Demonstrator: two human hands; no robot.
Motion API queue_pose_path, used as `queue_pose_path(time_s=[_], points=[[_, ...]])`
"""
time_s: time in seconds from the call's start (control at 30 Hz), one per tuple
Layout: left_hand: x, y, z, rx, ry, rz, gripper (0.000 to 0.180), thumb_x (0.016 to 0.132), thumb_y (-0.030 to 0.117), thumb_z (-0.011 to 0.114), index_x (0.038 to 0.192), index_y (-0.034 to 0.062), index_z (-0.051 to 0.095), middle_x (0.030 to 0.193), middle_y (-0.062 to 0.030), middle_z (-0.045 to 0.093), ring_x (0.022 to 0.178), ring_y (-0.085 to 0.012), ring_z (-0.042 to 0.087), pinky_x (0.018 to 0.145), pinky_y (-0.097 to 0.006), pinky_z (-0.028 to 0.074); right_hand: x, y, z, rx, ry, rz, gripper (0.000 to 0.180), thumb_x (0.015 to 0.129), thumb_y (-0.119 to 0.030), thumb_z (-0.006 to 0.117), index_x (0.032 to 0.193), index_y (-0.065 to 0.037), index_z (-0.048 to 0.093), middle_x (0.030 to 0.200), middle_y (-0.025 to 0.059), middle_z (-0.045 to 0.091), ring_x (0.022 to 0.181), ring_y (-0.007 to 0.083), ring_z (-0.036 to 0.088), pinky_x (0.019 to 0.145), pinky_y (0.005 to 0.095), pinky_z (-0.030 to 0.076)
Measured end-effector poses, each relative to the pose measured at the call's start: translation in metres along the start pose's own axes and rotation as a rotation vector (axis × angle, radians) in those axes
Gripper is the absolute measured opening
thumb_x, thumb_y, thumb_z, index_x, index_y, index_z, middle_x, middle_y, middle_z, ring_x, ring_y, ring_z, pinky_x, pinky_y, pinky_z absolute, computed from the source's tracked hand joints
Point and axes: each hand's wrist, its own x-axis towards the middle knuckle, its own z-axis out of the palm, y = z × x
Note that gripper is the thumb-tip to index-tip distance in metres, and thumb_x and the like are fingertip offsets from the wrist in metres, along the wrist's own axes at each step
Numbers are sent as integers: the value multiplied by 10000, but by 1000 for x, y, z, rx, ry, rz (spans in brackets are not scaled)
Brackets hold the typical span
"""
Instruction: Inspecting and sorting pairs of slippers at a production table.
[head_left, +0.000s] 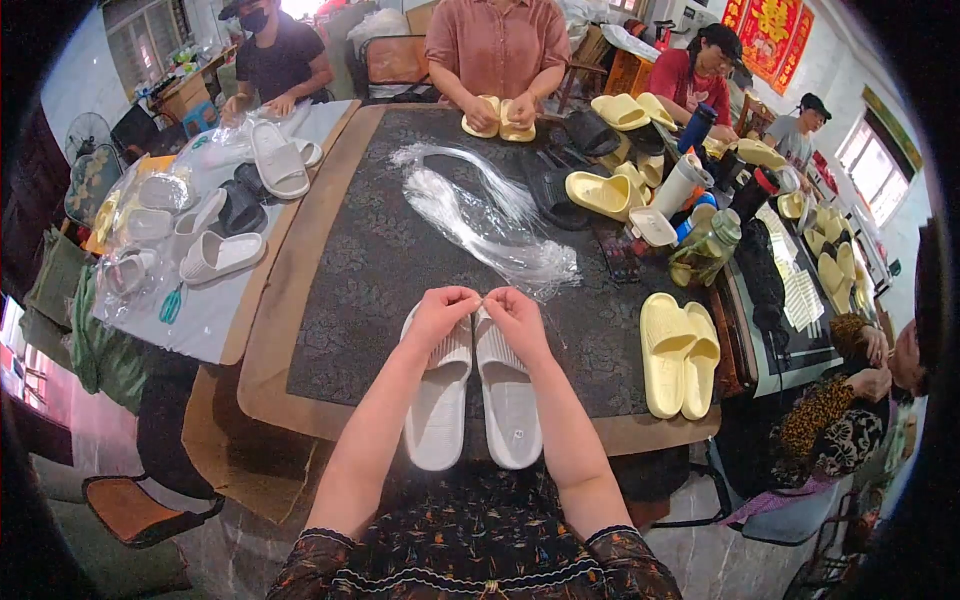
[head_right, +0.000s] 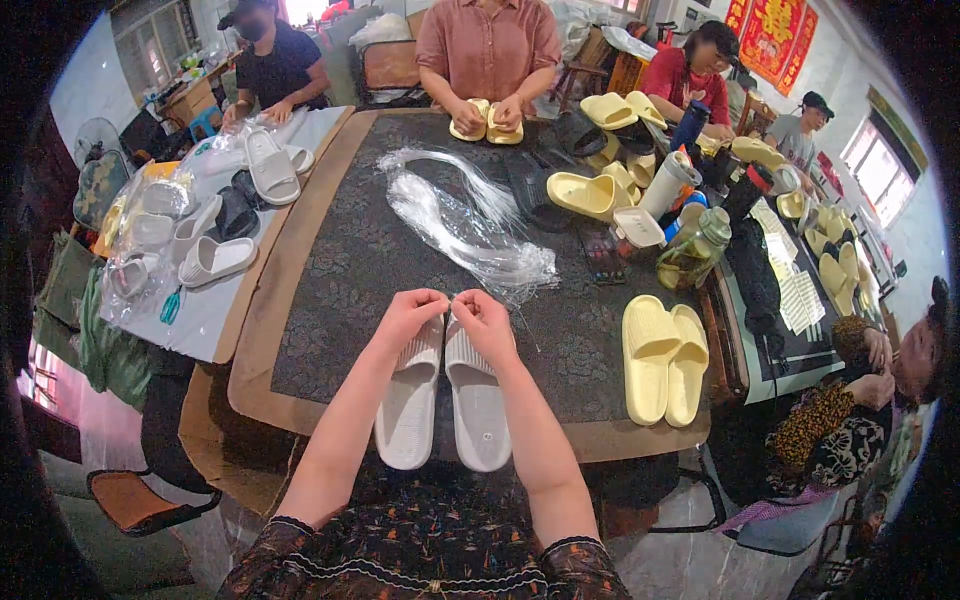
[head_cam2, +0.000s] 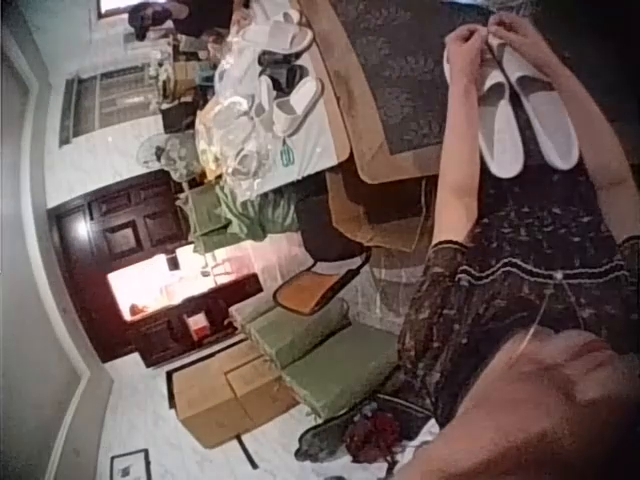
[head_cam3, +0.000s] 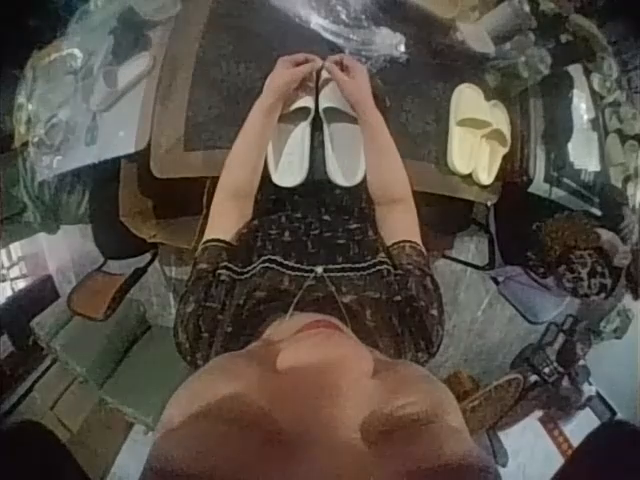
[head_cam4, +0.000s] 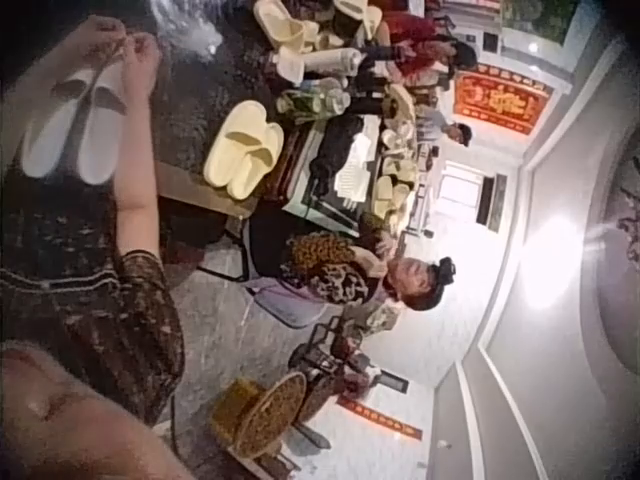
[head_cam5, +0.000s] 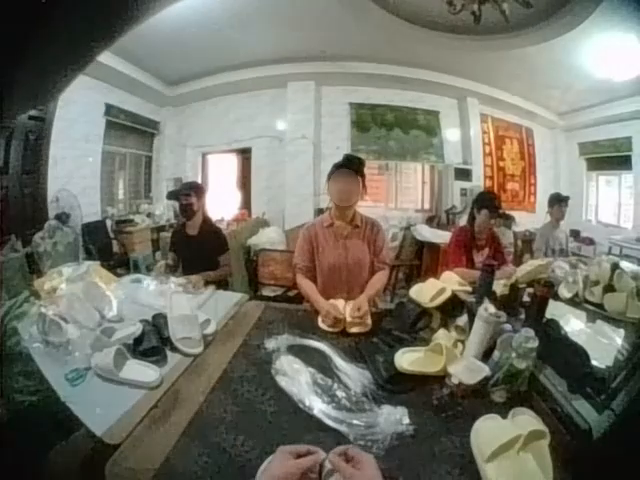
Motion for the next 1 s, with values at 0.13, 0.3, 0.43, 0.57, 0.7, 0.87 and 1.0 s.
queue_pose_path(time_s=[0.13,0.3,0.43,0.57,0.7,0.87,1.0], points=[[-1,0,2,-9,-16,17,179,805,193,672,890,37,694,724,62,598,640,-26,486,553,-203,367,-1,2,-1,-101,-7,-58,113,887,-123,591,915,-14,589,793,-26,578,727,34,517,660,197,425],[-2,2,1,1,-29,-23,172,806,185,673,894,39,694,753,54,606,673,-31,506,599,-203,399,-2,5,1,-120,18,-80,109,884,-124,594,901,-16,589,778,-38,570,717,33,509,646,195,418],[-4,4,1,-47,-64,-16,176,814,181,671,912,36,689,778,50,615,692,-32,512,626,-202,410,-4,-3,2,-149,25,-60,108,880,-125,601,892,-18,594,783,-35,575,724,32,510,654,193,419],[-3,0,5,-86,27,61,177,832,175,664,932,30,680,795,55,616,699,-27,509,624,-192,402,-2,-6,4,-27,65,-43,112,869,-127,619,907,-22,607,795,-35,580,746,31,512,677,195,421],[-6,6,8,-141,65,62,160,841,161,658,933,32,676,799,57,612,706,-23,505,625,-183,392,-3,-11,1,-14,124,-16,124,859,-130,635,926,-26,619,815,-33,592,761,37,517,696,196,419],[-4,2,7,-84,92,85,163,851,162,654,946,30,673,821,49,621,725,-25,506,648,-190,398,-1,-6,0,-73,114,-70,121,860,-124,632,904,-13,619,785,-26,593,698,41,514,643,198,423],[-3,2,10,-63,97,96,176,855,163,652,957,20,670,829,37,625,744,-39,518,680,-201,413,2,2,-2,79,161,-55,126,857,-123,637,906,-9,623,794,-19,602,712,46,525,656,201,432]])
